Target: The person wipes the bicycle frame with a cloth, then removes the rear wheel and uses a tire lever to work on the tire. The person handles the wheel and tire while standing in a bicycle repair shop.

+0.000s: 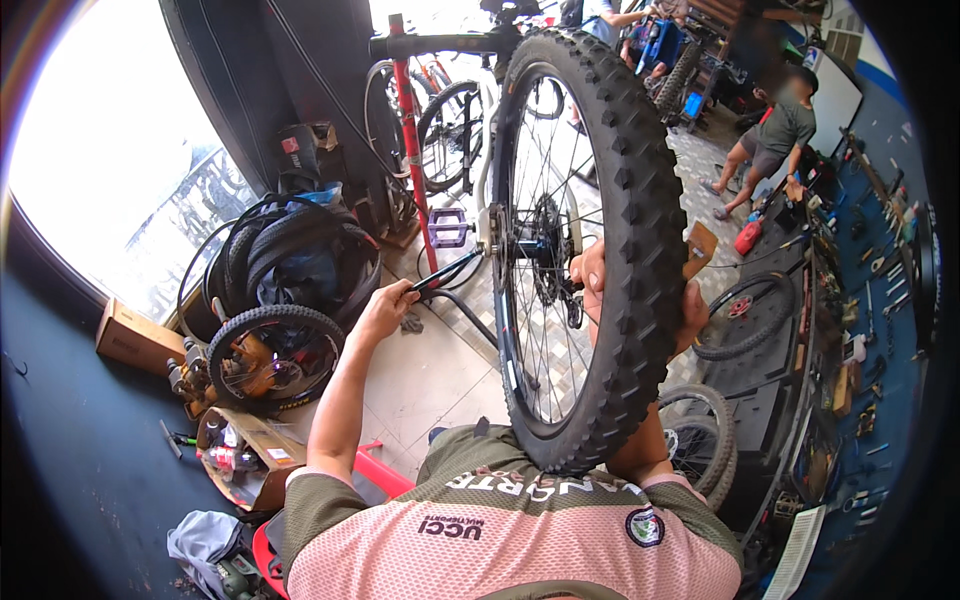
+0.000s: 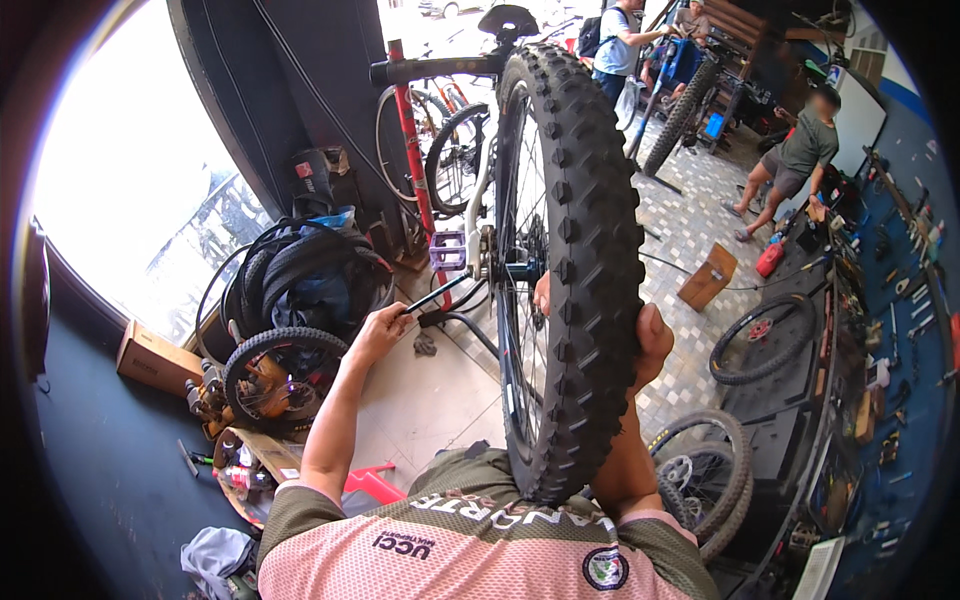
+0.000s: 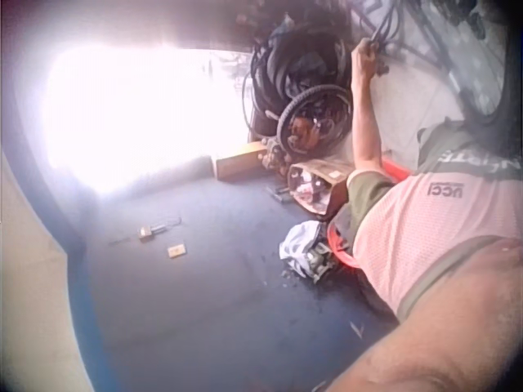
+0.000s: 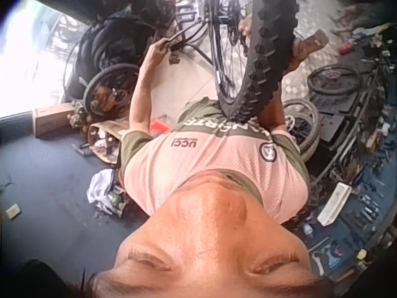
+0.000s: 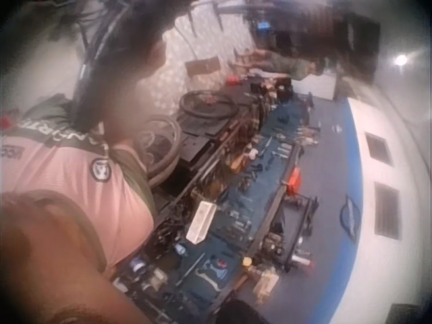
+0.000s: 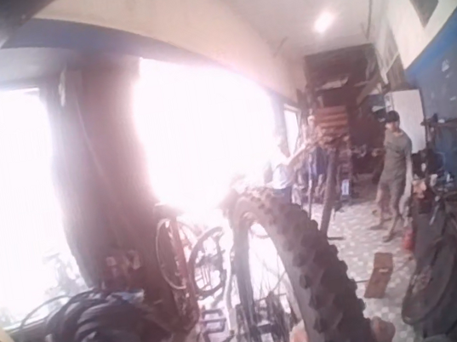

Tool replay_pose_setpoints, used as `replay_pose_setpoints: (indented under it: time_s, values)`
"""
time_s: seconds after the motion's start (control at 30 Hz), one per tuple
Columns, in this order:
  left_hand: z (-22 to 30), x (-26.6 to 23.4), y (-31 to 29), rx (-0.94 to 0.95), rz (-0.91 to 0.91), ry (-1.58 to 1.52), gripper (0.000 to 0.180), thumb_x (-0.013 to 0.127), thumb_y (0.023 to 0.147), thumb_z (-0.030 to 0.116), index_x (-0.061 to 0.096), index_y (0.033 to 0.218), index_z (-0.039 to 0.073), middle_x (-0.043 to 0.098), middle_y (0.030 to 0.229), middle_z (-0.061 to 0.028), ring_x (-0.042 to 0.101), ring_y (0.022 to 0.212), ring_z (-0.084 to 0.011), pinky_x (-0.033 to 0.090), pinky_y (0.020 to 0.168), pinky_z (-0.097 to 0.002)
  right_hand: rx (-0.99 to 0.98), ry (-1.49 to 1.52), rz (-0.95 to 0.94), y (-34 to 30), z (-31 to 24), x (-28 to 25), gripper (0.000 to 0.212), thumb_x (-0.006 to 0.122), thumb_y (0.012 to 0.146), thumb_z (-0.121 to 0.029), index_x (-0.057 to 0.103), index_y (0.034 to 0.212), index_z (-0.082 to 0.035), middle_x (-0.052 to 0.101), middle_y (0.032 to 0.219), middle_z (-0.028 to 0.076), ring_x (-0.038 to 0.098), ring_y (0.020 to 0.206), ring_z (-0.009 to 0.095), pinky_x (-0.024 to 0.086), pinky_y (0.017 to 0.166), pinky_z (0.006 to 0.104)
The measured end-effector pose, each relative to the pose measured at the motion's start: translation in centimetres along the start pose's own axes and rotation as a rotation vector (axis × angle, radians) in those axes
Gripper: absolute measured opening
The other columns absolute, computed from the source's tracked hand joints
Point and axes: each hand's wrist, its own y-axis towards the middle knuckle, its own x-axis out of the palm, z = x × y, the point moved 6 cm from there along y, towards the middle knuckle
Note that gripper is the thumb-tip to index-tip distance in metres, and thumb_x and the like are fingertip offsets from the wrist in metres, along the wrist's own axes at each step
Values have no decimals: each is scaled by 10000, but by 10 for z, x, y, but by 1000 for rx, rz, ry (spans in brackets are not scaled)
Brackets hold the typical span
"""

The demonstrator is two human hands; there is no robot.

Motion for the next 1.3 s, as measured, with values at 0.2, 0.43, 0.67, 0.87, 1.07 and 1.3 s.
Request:
replay_pose_setpoints:
  time_s: [0.2, 0.43, 0.67, 0.87, 1.07, 1.3]
  values:
    - [3, -2, 22, 89, -19, 70, 158, 667, 1011, 149, 661, 1054, -3, 660, 860, -240, 611, 754, -392, 503, 730, -427, -6, -30, -11, 1, -3, 2, 928, 350, 882, -811, 558, 1270, 6, 534, 881, 135, 493, 839, 238, 374, 880, 433]
    - [4, -11, 25, 95, -74, 141, 191, 686, 1003, 183, 646, 1027, -3, 648, 853, -244, 623, 799, -444, 486, 726, -471, 16, 2, -14, -3, 0, -3, 915, 321, 898, -800, 586, 1101, 52, 555, 899, 159, 502, 854, 253, 374, 896, 435]
    - [16, -47, 35, 211, 35, 386, 165, 676, 975, 158, 680, 1046, 9, 672, 959, -188, 656, 967, -412, 524, 845, -470, 162, 59, -4, -7, 2, -4, 964, 298, 893, -813, 611, 1037, 87, 587, 931, 194, 535, 854, 266, 386, 934, 439]
    - [54, -66, 44, 276, 83, 401, 170, 694, 946, 127, 706, 1061, 3, 673, 949, -177, 660, 948, -392, 529, 854, -450, 109, 85, 41, -10, 18, -36, 951, 288, 928, -782, 654, 1004, 92, 617, 912, 191, 545, 925, 310, 406, 941, 439]
    - [39, -41, 60, 160, 24, 19, 404, 553, 1105, 393, 583, 1015, 1, 576, 828, -129, 543, 802, -235, 483, 783, -380, 114, 65, 29, -4, 15, -26, 922, 325, 930, -768, 664, 996, 87, 629, 893, 188, 556, 938, 324, 413, 937, 452]
    - [55, 16, 80, -17, 45, 4, 430, 494, 1113, 428, 446, 1255, 25, 703, 1011, -316, 697, 1048, -477, 513, 896, -531, 122, 91, 95, -11, 13, -29, 912, 333, 945, -749, 662, 1031, 98, 640, 918, 202, 569, 923, 318, 428, 919, 448]
